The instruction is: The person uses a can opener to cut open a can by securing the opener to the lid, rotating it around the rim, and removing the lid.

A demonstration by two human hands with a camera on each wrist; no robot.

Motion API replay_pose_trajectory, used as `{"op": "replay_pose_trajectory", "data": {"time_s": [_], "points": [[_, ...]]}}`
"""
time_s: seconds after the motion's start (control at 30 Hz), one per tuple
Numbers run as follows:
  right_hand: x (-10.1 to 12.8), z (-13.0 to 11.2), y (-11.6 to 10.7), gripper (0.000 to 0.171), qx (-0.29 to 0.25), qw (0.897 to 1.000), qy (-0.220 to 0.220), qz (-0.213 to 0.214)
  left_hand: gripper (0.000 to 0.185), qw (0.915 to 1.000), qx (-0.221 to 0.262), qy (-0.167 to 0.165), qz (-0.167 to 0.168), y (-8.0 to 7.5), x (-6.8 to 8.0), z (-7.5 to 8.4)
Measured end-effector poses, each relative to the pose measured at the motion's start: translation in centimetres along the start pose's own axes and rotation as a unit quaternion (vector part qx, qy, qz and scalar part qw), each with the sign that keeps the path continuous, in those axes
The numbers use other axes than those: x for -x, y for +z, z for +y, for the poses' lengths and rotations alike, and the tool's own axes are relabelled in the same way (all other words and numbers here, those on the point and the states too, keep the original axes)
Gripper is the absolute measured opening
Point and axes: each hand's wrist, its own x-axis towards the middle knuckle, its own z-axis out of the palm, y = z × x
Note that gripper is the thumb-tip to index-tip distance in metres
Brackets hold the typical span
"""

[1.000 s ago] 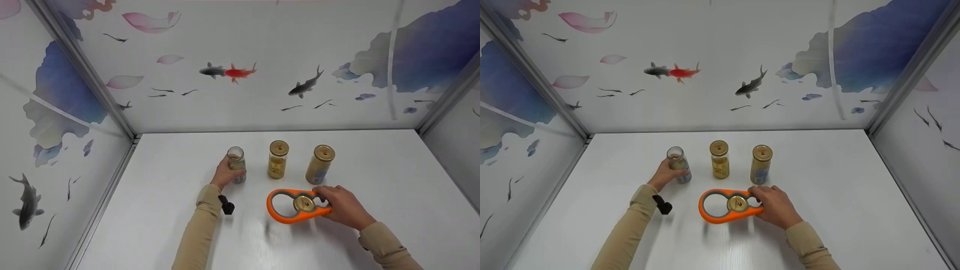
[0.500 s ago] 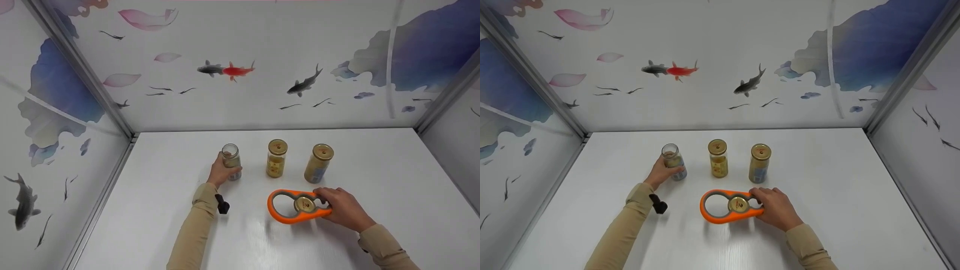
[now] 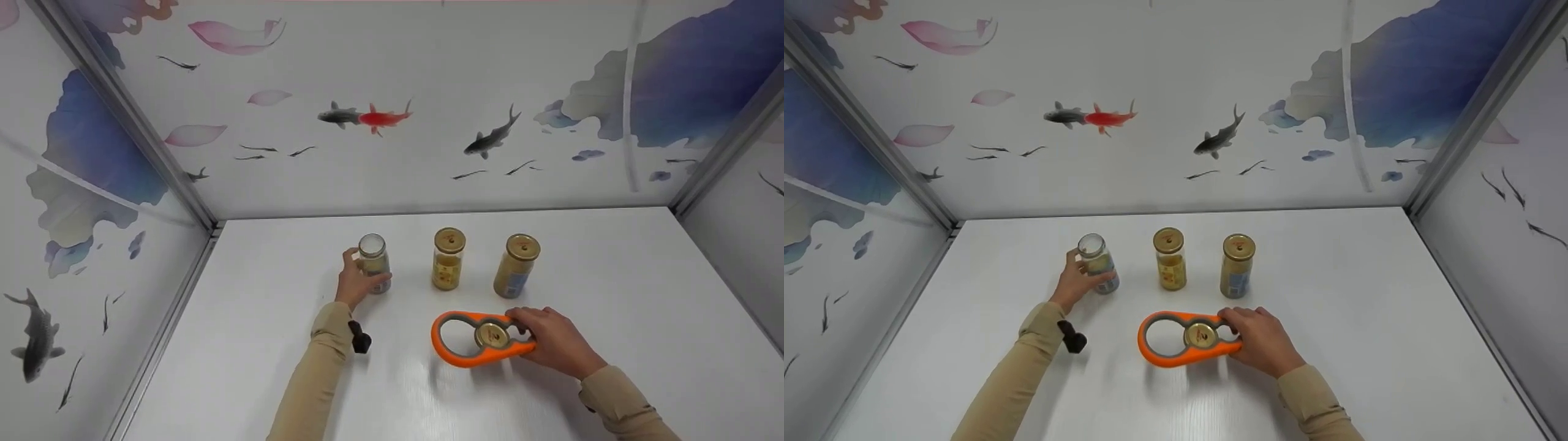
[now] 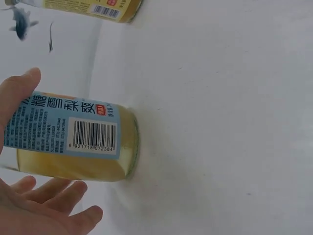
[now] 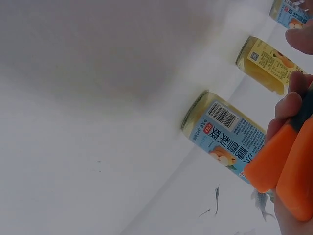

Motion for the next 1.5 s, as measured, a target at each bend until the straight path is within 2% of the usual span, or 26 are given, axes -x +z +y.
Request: {"op": "replay_pose_trajectory", "data": {"time_s": [0.23,0.43,0.53,0.73,0.9,1.13,1.3,1.5], "points": [[0.1,0.1,0.2,0.048,0.001,1.0,0.001,-0.004,0.068,0.9992,0.011,-0.026,-0.029,-1.7,1.5,-1.2],[-0.3,-0.2,0.3,0.05,-0.009,1.0,0.003,-0.013,0.063,0.997,-0.003,-0.044,-0.064,-2.4,2.4,-1.7],[-0.5,-0.5,0.4,0.051,-0.016,1.0,0.006,-0.018,0.058,0.9966,-0.017,-0.037,-0.072,-2.5,3.0,-1.6],[-0.6,-0.8,0.2,0.052,-0.015,1.0,-0.006,-0.005,0.04,0.9952,-0.011,0.011,-0.096,-2.4,4.2,-1.3],[-0.8,-1.0,0.1,0.051,-0.011,1.0,-0.014,0.003,0.034,0.9904,0.001,0.032,-0.135,-1.7,5.0,-1.0],[-1.4,-1.6,0.4,0.05,-0.024,1.0,-0.014,0.004,0.029,0.9787,0.0,0.057,-0.197,-0.1,5.7,-0.2],[-1.7,-1.8,0.7,0.052,-0.021,0.999,-0.02,0.024,0.029,0.9717,0.001,0.059,-0.229,0.9,5.8,0.4],[-2.2,-2.2,0.7,0.052,-0.038,0.999,-0.026,0.026,0.026,0.954,0.008,0.076,-0.29,2.4,6.0,0.7]]}}
